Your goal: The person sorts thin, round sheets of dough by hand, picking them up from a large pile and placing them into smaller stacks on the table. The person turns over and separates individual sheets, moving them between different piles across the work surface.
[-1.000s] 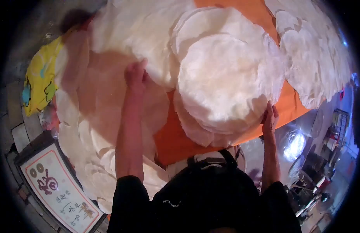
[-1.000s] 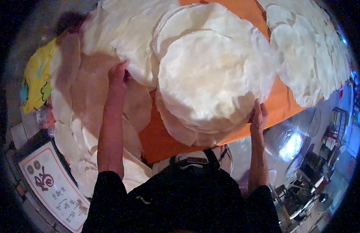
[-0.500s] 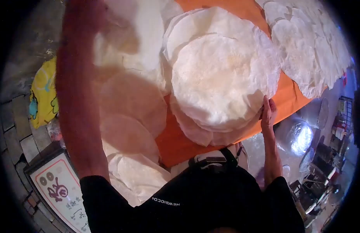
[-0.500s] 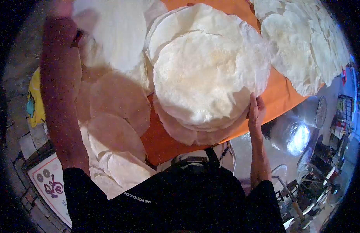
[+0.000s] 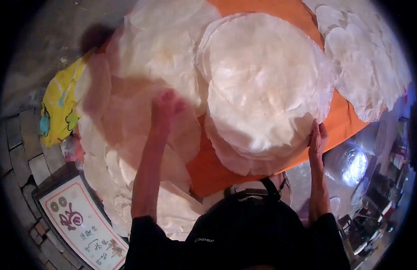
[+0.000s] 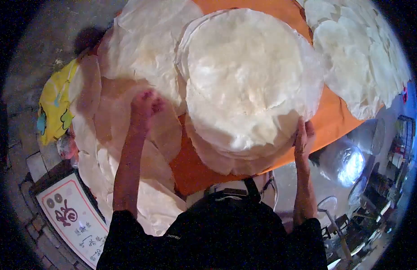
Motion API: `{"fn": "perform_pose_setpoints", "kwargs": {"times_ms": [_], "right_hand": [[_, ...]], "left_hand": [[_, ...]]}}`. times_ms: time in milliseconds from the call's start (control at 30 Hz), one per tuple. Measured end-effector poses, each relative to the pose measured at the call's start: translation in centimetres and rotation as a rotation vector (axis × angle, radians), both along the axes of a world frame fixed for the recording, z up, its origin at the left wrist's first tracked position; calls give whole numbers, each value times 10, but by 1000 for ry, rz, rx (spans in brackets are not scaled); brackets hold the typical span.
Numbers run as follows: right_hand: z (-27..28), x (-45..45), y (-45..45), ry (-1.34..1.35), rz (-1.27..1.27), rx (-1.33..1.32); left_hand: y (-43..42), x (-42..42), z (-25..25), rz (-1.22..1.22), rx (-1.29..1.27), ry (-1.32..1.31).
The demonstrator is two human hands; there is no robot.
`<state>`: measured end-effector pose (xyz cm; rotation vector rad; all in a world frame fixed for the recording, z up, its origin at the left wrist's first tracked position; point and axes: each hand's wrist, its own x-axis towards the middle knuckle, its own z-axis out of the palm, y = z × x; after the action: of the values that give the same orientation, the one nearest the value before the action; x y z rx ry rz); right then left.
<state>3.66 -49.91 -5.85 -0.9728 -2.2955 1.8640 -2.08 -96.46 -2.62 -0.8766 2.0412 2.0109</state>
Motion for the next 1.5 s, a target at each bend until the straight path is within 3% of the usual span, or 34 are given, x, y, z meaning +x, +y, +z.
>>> {"fn": "perform_pose_setpoints", "kwargs": {"times_ms": [133, 233, 333, 400, 467, 533, 600, 667, 733, 833, 933, 1000, 1167, 1300, 1433, 1500], "right_hand": [[-11, 1, 13, -50, -2, -8], [-9, 1, 10, -16, -1, 18], [-10, 2, 11, 3, 16, 21], [-17, 3, 14, 34, 22, 36], [-3, -1, 4, 37, 17, 13], [0, 2, 1, 20, 17, 10], [-7, 1, 6, 15, 10, 28], [-22, 4, 17, -21, 14, 64], [-23, 4, 16, 1, 14, 51], [-17, 1, 10, 76, 9, -6], [-26, 4, 22, 44, 12, -3], [-18, 4, 15, 21, 13, -15], [-25, 4, 20, 31, 23, -32], [-26, 11, 22, 24, 18, -42], [-16, 8, 13, -38, 3, -8], [-14, 8, 13, -39, 2, -2]], "left_hand": [[-33, -56, -22, 376, 206, 77], [-40, -93, -35, 412, 217, 56], [-57, -116, -43, 351, 183, -142], [-72, -122, -42, 251, 180, 64], [-76, -142, -19, 181, 189, 301], [-66, -178, 52, 205, 293, 501], [-56, -207, 125, 1, -118, 586], [-45, -220, 188, -305, -798, 801], [-13, -219, 239, -441, -1136, 1263], [31, -188, 284, -564, -563, 1475], [48, -129, 258, -236, -257, 1134], [57, -86, 204, -133, -167, 857], [85, 11, 28, -361, -122, 170], [51, -9, -13, -368, -471, 209], [5, -112, -8, -372, -917, 422], [-16, -167, -13, -496, -1296, 499]]}}
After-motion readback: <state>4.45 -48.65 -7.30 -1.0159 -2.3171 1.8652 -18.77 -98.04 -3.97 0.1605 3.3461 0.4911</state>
